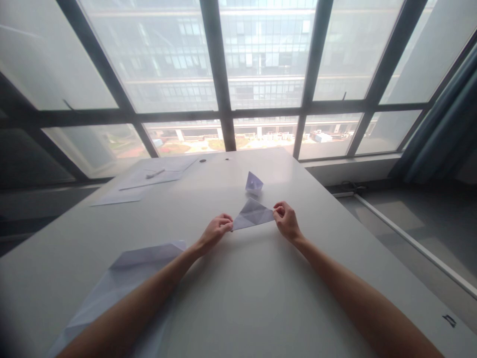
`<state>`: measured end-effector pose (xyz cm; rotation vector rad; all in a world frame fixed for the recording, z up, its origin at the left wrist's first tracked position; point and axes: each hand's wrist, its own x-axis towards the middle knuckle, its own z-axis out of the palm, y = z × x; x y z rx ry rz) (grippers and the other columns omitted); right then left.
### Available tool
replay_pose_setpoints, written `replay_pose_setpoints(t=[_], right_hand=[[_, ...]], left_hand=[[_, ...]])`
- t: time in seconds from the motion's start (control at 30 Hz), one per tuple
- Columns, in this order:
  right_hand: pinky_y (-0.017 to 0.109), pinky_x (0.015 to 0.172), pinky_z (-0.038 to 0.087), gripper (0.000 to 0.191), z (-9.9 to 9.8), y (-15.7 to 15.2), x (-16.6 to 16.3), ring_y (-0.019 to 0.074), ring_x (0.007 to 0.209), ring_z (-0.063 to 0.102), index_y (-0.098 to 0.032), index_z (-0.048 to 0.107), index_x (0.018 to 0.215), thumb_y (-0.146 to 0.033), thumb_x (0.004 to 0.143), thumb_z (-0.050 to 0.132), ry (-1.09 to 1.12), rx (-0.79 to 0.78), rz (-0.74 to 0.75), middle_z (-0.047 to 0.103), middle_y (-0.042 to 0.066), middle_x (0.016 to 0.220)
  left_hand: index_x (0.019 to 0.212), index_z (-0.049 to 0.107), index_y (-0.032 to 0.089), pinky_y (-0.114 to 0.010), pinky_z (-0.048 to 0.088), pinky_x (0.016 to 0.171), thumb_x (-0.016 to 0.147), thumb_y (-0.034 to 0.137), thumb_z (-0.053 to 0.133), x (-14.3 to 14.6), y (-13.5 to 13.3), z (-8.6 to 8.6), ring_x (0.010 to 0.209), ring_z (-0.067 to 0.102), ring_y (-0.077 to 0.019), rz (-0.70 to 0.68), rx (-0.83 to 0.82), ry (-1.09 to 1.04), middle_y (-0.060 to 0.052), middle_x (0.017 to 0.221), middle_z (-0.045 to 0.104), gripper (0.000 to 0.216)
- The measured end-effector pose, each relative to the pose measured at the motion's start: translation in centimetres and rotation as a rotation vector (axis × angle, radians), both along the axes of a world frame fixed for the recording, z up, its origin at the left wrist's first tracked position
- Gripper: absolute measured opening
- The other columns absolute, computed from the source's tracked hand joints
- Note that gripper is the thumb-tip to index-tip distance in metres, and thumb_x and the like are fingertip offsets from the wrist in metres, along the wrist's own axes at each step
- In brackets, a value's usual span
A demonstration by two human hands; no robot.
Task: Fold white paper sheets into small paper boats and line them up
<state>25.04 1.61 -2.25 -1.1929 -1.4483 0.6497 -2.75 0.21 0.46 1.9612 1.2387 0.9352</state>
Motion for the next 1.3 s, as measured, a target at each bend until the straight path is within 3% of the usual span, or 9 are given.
replay_pose_setpoints(t=[0.17, 0.4, 0.67, 0.8, 0.93, 1.13, 1.3], right_hand=[[0.027, 0.06, 0.044, 0.012, -0.5, 0.2, 0.4, 0.0169, 0.062, 0.058, -0.02, 0.058, 0.089, -0.025, 0.078, 0.055, -0.191, -0.013, -0.023, 0.063, 0.0, 0.067], [0.026, 0.065, 0.043, 0.03, -0.4, -0.4, 0.4, 0.0173, 0.067, 0.062, -0.022, 0.06, 0.111, -0.016, 0.083, 0.052, -0.525, -0.009, -0.044, 0.066, 0.001, 0.076], [0.029, 0.066, 0.042, 0.045, 0.1, -0.9, 0.1, 0.0212, 0.075, 0.064, -0.022, 0.054, 0.133, -0.013, 0.089, 0.05, -0.766, 0.036, -0.056, 0.069, 0.006, 0.085], [0.033, 0.077, 0.044, 0.036, 0.3, -0.9, 0.1, 0.0255, 0.095, 0.062, -0.021, 0.061, 0.122, -0.013, 0.088, 0.056, -0.823, 0.052, -0.097, 0.069, 0.011, 0.103], [0.038, 0.085, 0.043, 0.014, 0.8, -1.1, 0.3, 0.0289, 0.099, 0.058, -0.021, 0.069, 0.099, -0.016, 0.088, 0.061, -0.888, 0.068, -0.141, 0.067, 0.012, 0.101], [0.035, 0.081, 0.043, 0.013, 0.6, -1.3, 0.3, 0.0249, 0.088, 0.06, -0.021, 0.07, 0.084, -0.023, 0.092, 0.06, -0.842, 0.006, -0.143, 0.066, 0.011, 0.09], [0.033, 0.076, 0.045, 0.01, 0.0, -0.9, 0.3, 0.0237, 0.083, 0.063, -0.02, 0.07, 0.092, -0.024, 0.086, 0.063, -0.681, -0.057, -0.121, 0.07, 0.01, 0.09]], left_hand=[[0.059, 0.068, 0.02, -0.035, 0.046, 0.09, 0.083, 0.029, 0.048, -0.2, 0.5, -0.6, 0.093, 0.06, -0.0234, -0.05, 0.055, 0.168, -0.007, 0.093, 0.067, 0.032], [0.059, 0.064, 0.02, -0.04, 0.041, 0.087, 0.086, 0.024, 0.05, 0.8, -0.3, -2.1, 0.093, 0.051, -0.026, 0.083, 0.137, 0.368, -0.008, 0.091, 0.062, 0.03], [0.062, 0.061, 0.019, -0.046, 0.038, 0.087, 0.084, 0.027, 0.063, 1.2, -1.8, -1.2, 0.097, 0.05, -0.0311, 0.093, 0.383, 0.643, -0.012, 0.092, 0.057, 0.023], [0.085, 0.065, 0.019, -0.044, 0.04, 0.089, 0.083, 0.03, 0.066, 0.7, -1.7, -0.9, 0.1, 0.052, -0.0302, 0.137, 0.348, 0.632, -0.011, 0.101, 0.057, 0.011], [0.119, 0.063, 0.026, -0.042, 0.039, 0.097, 0.088, 0.016, 0.059, 0.6, -1.6, -1.0, 0.114, 0.052, -0.0266, -0.058, 0.419, 0.501, -0.008, 0.123, 0.058, 0.033], [0.099, 0.073, 0.026, -0.037, 0.044, 0.091, 0.095, 0.018, 0.053, 1.0, -1.4, -1.3, 0.098, 0.058, -0.0232, -0.183, 0.404, 0.427, -0.006, 0.1, 0.066, 0.022], [0.096, 0.074, 0.026, -0.035, 0.045, 0.088, 0.093, 0.019, 0.057, 0.8, -1.1, -1.3, 0.093, 0.059, -0.023, -0.179, 0.399, 0.442, -0.006, 0.092, 0.065, 0.019]])
